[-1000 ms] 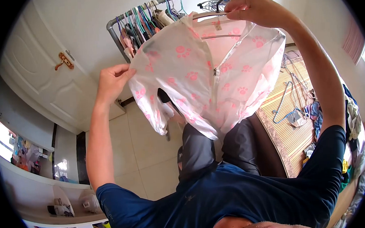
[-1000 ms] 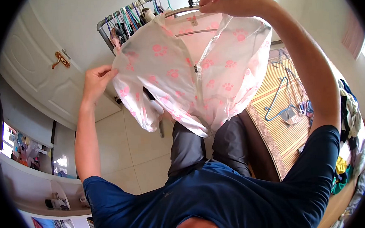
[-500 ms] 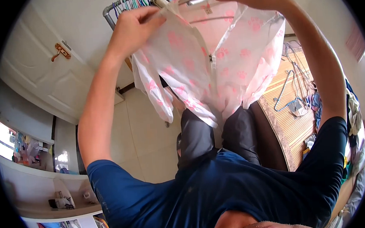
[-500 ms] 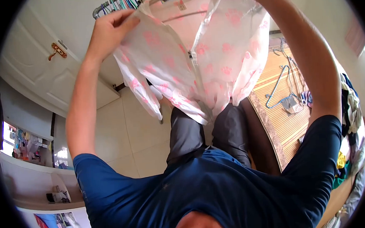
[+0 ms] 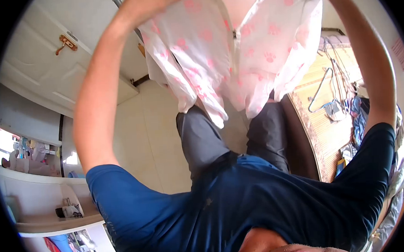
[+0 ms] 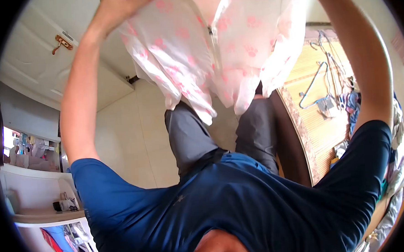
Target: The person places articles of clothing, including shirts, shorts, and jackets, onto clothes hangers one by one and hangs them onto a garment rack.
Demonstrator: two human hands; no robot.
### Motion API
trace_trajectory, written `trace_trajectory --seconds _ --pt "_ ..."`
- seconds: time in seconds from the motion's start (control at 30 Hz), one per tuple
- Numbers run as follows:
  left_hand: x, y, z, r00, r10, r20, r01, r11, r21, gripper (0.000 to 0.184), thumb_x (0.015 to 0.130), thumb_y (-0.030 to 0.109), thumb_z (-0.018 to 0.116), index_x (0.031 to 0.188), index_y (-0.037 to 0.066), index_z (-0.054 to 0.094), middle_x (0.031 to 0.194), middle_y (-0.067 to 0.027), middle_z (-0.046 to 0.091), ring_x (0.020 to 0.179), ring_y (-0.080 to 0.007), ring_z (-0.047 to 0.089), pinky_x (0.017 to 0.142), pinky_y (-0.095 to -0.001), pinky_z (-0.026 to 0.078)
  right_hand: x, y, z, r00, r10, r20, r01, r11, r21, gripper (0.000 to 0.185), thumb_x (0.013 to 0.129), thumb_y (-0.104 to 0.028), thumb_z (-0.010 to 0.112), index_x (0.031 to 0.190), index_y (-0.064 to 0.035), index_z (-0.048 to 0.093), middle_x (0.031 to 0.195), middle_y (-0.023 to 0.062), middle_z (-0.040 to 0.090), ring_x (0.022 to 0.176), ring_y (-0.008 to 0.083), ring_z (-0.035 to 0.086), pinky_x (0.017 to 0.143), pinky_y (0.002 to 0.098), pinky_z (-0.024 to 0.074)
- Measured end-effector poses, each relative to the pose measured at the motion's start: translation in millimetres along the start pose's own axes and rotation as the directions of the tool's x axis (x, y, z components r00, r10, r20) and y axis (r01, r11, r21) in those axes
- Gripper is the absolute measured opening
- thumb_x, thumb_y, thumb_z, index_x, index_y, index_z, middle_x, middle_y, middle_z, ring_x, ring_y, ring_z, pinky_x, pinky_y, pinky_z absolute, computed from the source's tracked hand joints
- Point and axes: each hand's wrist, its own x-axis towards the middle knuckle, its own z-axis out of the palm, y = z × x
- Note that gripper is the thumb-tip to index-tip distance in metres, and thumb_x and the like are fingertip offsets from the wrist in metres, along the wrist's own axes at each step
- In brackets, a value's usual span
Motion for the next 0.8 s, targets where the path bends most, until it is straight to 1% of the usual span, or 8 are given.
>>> trace_trajectory --seconds 0.1,0.17,0.33,0.43,0.5,0.6,0.67,0.8 --pt "0 -18 11 0.997 0.017 0.080 -0.015 1.000 -0.025 0.038 0.093 0.018 0.079 0.125 0.001 0.071 0.107 -0.0033 0.075 0.096 -0.0104 0.069 0.086 -0.0278 0.055 -6 -6 10 0.999 0.021 0.043 -0.020 0.999 -0.032 0.032 0.096 -0.028 0.071 0.113 -0.0015 0.075 0.106 0.0163 0.075 0.100 0.0282 0.070 0.089 0.0405 0.0546" --pt "-4 -19 21 0.996 0.081 0.043 -0.080 0.996 -0.036 0.040 0.092 0.017 0.079 0.128 0.002 0.070 0.111 -0.0046 0.075 0.100 -0.0116 0.069 0.089 -0.0285 0.055 -8 4 19 0.998 -0.014 0.062 0.006 0.992 0.128 0.028 0.093 -0.024 0.074 0.111 -0.0023 0.075 0.102 0.0162 0.075 0.097 0.0283 0.069 0.089 0.0397 0.0537" --pt "-16 -3 45 0.984 0.179 -0.016 -0.179 0.983 -0.032 0.041 0.092 0.013 0.078 0.131 0.003 0.068 0.123 -0.0080 0.073 0.113 -0.0130 0.067 0.097 -0.0283 0.053 -32 3 28 1.000 -0.023 -0.009 0.024 0.991 0.129 0.023 0.097 -0.021 0.072 0.109 -0.0012 0.070 0.104 0.0102 0.073 0.096 0.0233 0.068 0.088 0.0368 0.0537" --pt "-14 4 53 0.993 0.115 0.005 -0.110 0.963 -0.246 0.040 0.093 0.014 0.078 0.130 0.002 0.069 0.121 -0.0076 0.073 0.112 -0.0130 0.067 0.096 -0.0279 0.053 -50 -2 20 1.000 0.020 -0.004 -0.020 0.994 0.106 0.022 0.096 -0.019 0.072 0.108 -0.0014 0.070 0.106 0.0095 0.072 0.098 0.0240 0.067 0.089 0.0366 0.0528" --pt "-14 11 55 0.981 0.187 -0.045 -0.192 0.964 -0.186 0.039 0.094 0.015 0.078 0.130 0.001 0.068 0.114 -0.0058 0.074 0.106 -0.0114 0.067 0.093 -0.0264 0.053 -63 -6 11 0.998 0.066 0.012 -0.066 0.998 0.024 0.023 0.096 -0.018 0.072 0.113 -0.0029 0.071 0.113 0.0094 0.071 0.106 0.0246 0.065 0.095 0.0359 0.0513" --pt "-11 18 60 0.993 0.094 -0.073 -0.112 0.949 -0.296 0.047 0.090 0.019 0.081 0.132 0.004 0.065 0.098 -0.0083 0.076 0.093 -0.0119 0.069 0.082 -0.0279 0.055 -87 4 10 0.985 0.064 -0.162 -0.063 0.998 0.008 0.030 0.096 -0.022 0.074 0.120 -0.0040 0.071 0.119 0.0091 0.071 0.113 0.0246 0.064 0.101 0.0368 0.0505" --pt "-11 23 62 0.990 0.128 -0.059 -0.140 0.935 -0.325 0.050 0.090 0.015 0.081 0.135 0.003 0.062 0.101 -0.0061 0.075 0.094 -0.0106 0.068 0.085 -0.0266 0.054 -95 12 -2 0.974 0.214 -0.075 -0.196 0.962 0.192 0.033 0.097 -0.020 0.073 0.127 -0.0047 0.070 0.126 0.0090 0.071 0.115 0.0228 0.065 0.104 0.0371 0.0510" --pt "-14 45 67 0.983 0.180 -0.023 -0.177 0.923 -0.340 0.065 0.087 0.010 0.084 0.143 0.003 0.053 0.105 -0.0044 0.072 0.094 -0.0104 0.067 0.087 -0.0252 0.053 -77 49 -11 0.994 0.108 -0.008 -0.098 0.928 0.359 0.034 0.100 -0.007 0.067 0.133 -0.0046 0.067 0.132 0.0095 0.069 0.113 0.0186 0.068 0.100 0.0339 0.0546"
